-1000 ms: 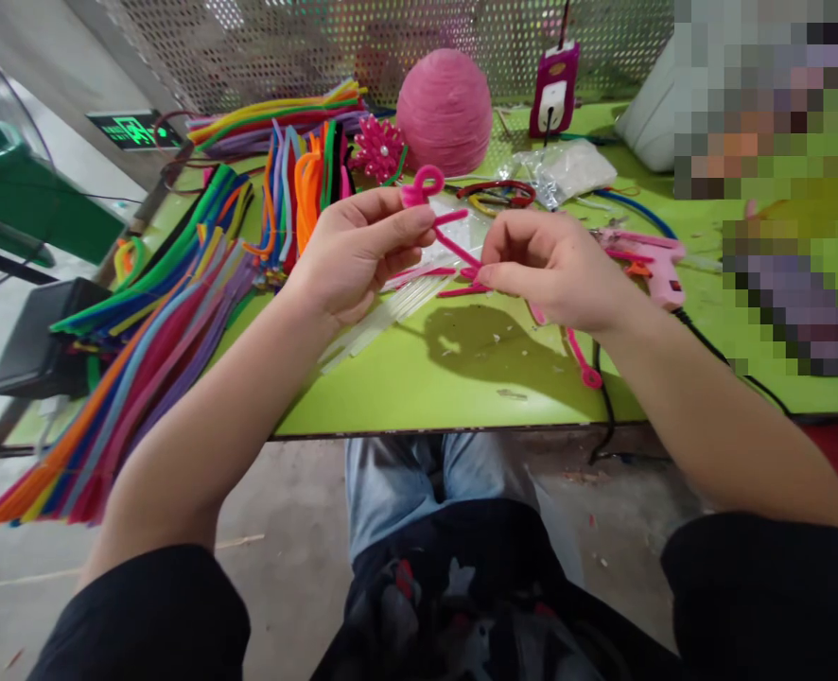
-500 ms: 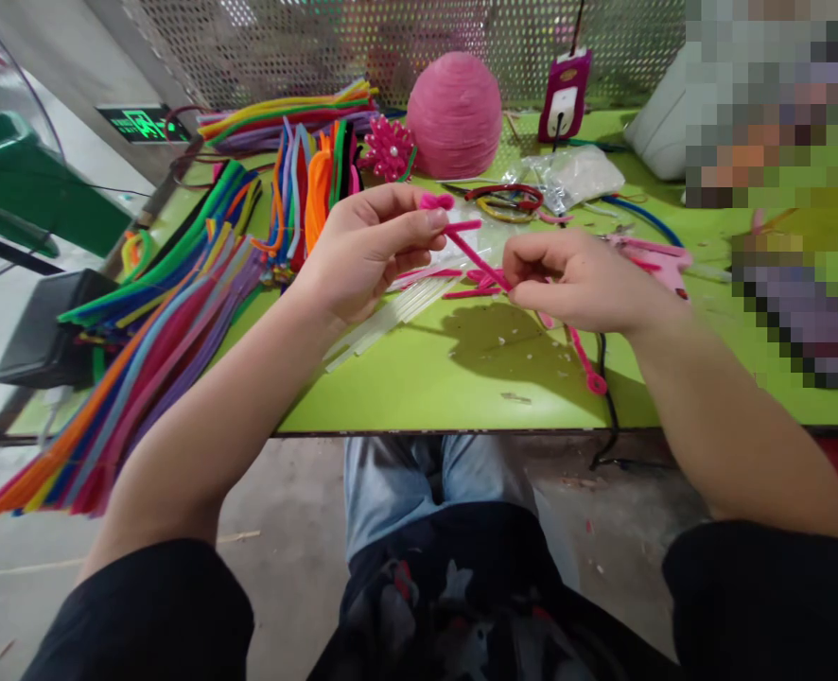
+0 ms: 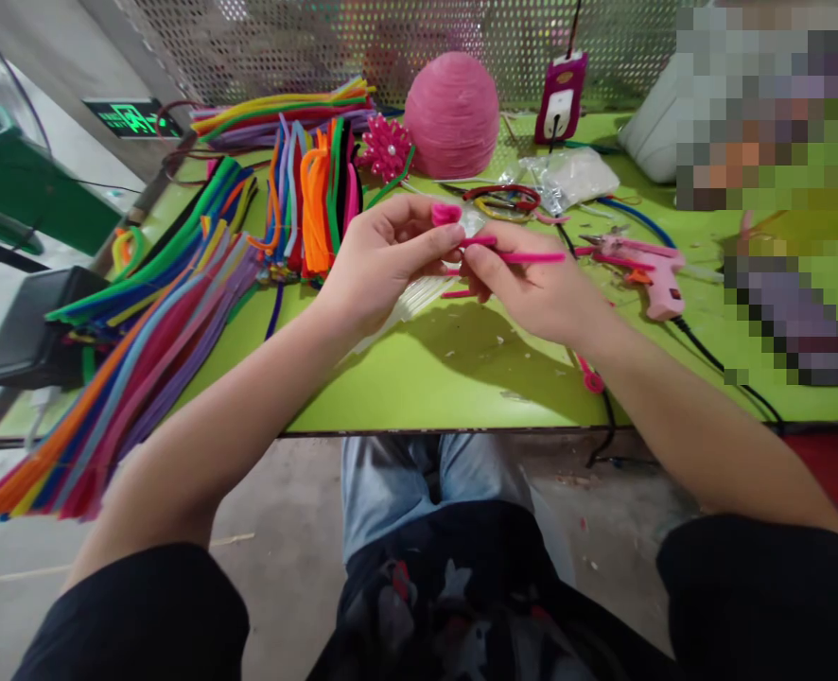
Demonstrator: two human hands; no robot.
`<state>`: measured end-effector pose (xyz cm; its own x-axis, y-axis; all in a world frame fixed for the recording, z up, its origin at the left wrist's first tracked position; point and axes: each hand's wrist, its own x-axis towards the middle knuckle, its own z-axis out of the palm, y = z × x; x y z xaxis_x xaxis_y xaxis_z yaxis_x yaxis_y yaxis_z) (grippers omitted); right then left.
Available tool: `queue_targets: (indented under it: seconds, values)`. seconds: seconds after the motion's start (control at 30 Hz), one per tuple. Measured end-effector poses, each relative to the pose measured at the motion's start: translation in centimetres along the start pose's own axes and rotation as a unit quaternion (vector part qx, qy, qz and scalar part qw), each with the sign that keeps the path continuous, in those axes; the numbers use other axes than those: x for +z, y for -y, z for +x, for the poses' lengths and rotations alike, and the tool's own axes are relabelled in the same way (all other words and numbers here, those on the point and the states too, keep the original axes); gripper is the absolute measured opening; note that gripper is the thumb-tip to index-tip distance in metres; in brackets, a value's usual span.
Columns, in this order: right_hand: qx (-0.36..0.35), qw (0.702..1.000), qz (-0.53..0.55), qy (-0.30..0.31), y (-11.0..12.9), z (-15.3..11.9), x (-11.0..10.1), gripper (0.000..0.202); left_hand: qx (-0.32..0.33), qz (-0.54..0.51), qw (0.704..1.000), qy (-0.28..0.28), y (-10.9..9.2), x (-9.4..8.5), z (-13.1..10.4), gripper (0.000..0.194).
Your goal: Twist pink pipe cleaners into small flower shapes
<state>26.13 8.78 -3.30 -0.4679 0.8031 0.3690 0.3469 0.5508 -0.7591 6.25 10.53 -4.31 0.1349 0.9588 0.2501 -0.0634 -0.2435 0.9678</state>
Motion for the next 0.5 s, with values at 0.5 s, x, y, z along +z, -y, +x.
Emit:
queue_targets:
  seconds: [0.5]
  values:
    - [-0.017,0.997,-0.031,-0.065,-0.4,-0.2,-3.9,0.023,-0.053,-0.054,0.996,-0.051,-2.0,0.3,-0.6,0.016]
